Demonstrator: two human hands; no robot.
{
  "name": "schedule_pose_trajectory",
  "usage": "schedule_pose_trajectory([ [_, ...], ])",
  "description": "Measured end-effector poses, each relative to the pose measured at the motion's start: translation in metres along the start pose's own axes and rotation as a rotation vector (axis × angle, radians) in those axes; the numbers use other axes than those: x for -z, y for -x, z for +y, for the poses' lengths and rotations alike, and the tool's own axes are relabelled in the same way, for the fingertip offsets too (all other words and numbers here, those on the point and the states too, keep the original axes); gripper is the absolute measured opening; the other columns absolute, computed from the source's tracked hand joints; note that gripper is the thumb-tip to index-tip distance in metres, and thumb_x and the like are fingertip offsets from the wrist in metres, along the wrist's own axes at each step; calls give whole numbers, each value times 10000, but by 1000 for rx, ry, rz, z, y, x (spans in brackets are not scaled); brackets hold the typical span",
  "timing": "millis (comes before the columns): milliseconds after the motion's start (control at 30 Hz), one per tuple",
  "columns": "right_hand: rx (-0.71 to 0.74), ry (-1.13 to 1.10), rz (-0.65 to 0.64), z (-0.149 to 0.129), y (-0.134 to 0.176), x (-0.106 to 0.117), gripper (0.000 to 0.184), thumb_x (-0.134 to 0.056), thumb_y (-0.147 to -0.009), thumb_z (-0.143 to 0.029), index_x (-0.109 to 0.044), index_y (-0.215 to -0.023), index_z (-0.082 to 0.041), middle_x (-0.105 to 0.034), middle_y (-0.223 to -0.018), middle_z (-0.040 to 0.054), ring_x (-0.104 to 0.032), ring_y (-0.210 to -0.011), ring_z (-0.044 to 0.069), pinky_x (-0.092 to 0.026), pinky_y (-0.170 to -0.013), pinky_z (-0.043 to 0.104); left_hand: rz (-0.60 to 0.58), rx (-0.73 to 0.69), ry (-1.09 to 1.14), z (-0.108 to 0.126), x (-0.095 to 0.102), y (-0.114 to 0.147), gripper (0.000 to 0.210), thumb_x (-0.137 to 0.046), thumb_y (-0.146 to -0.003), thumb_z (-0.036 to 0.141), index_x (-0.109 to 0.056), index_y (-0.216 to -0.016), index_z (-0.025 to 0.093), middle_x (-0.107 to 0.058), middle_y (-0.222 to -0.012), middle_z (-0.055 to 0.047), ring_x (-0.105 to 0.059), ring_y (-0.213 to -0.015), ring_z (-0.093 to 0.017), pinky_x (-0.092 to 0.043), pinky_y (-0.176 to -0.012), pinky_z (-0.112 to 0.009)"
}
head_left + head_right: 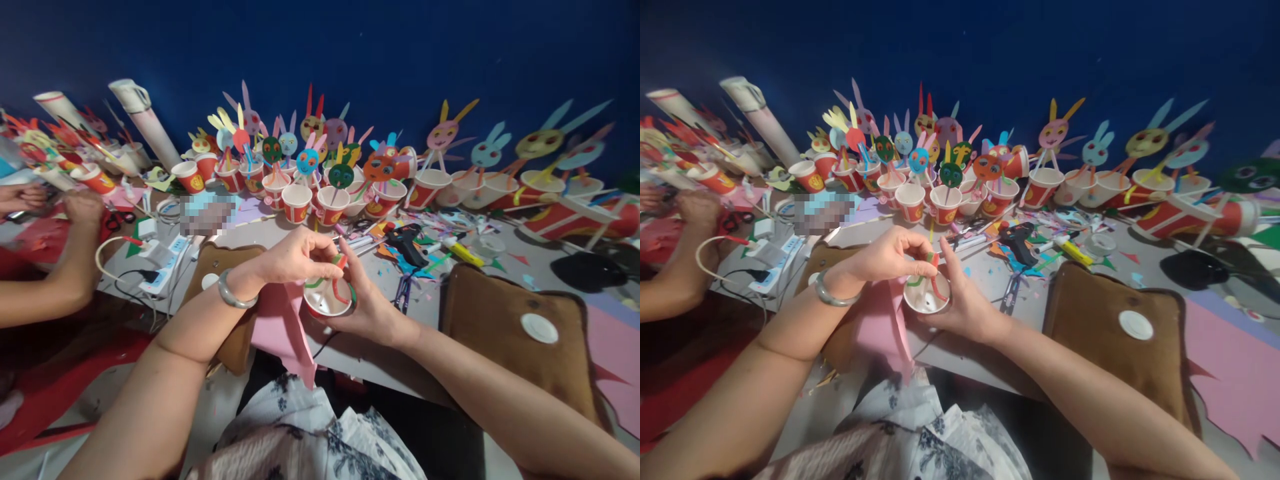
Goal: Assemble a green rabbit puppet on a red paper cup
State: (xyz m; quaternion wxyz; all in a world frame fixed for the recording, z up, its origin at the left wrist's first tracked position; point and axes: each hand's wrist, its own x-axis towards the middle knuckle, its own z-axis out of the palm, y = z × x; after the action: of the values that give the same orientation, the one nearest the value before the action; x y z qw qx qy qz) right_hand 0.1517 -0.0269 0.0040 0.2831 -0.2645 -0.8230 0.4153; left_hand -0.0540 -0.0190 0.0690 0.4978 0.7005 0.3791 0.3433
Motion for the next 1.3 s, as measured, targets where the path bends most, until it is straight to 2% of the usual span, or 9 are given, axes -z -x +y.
schedule_pose_trajectory([
  [300, -38, -44, 58, 4, 0, -1, 1201, -799, -768, -324, 42, -1622, -243, -513, -1479, 183, -606, -1261, 361, -491, -1061, 543, 60, 15, -21, -5, -1, -1, 176, -771, -762, 264, -672, -747, 119, -659, -718, -19, -560, -648, -87, -442, -601, -206],
  [500, -10, -94, 68, 1, -2, 2, 1171, -779, -801, -360, 49, -1622, -253, -489, -1496, 194, -599, -1276, 346, -509, -1041, 517, 109, -8, -23, -8, -3, -3, 210, -784, -751, 294, -678, -749, 112, -667, -720, -28, -563, -658, -95, -455, -617, -214],
  [667, 40, -100, 84, 8, -2, 3, 1134, -762, -829, -325, 51, -1619, -297, -514, -1489, 158, -603, -1281, 314, -509, -1057, 495, 132, -9, -11, -9, -4, -4, 235, -788, -747, 326, -684, -753, 116, -655, -708, -24, -555, -635, -92, -447, -598, -213],
  [833, 36, -69, 91, 14, -3, 4, 1097, -758, -831, -327, -2, -1625, -277, -466, -1530, 171, -530, -1360, 330, -455, -1109, 522, 152, -27, -4, -12, -4, -6, 230, -782, -753, 326, -675, -743, 123, -643, -687, -14, -554, -619, -88, -445, -593, -209],
  [967, 44, -146, 85, 15, -5, 2, 1096, -769, -826, -371, -23, -1624, -282, -473, -1529, 162, -542, -1349, 324, -442, -1121, 518, 140, -20, 13, -16, -2, -8, 235, -788, -747, 321, -664, -742, 122, -635, -680, -7, -559, -612, -85, -450, -587, -206],
  [1133, 46, -137, 73, 14, -7, 4, 1091, -771, -827, -357, -31, -1625, -276, -492, -1510, 159, -567, -1322, 319, -448, -1118, 513, 157, -21, 46, -19, -2, -9, 280, -820, -723, 341, -661, -736, 110, -656, -700, -25, -575, -634, -89, -458, -593, -208],
  [1300, 57, -79, 89, 16, -7, 5, 1092, -786, -804, -361, -69, -1623, -281, -405, -1583, 148, -460, -1417, 344, -397, -1157, 545, 162, -44, 74, -20, -5, -10, 233, -805, -740, 307, -672, -744, 115, -680, -719, -29, -593, -640, -91, -471, -604, -210],
])
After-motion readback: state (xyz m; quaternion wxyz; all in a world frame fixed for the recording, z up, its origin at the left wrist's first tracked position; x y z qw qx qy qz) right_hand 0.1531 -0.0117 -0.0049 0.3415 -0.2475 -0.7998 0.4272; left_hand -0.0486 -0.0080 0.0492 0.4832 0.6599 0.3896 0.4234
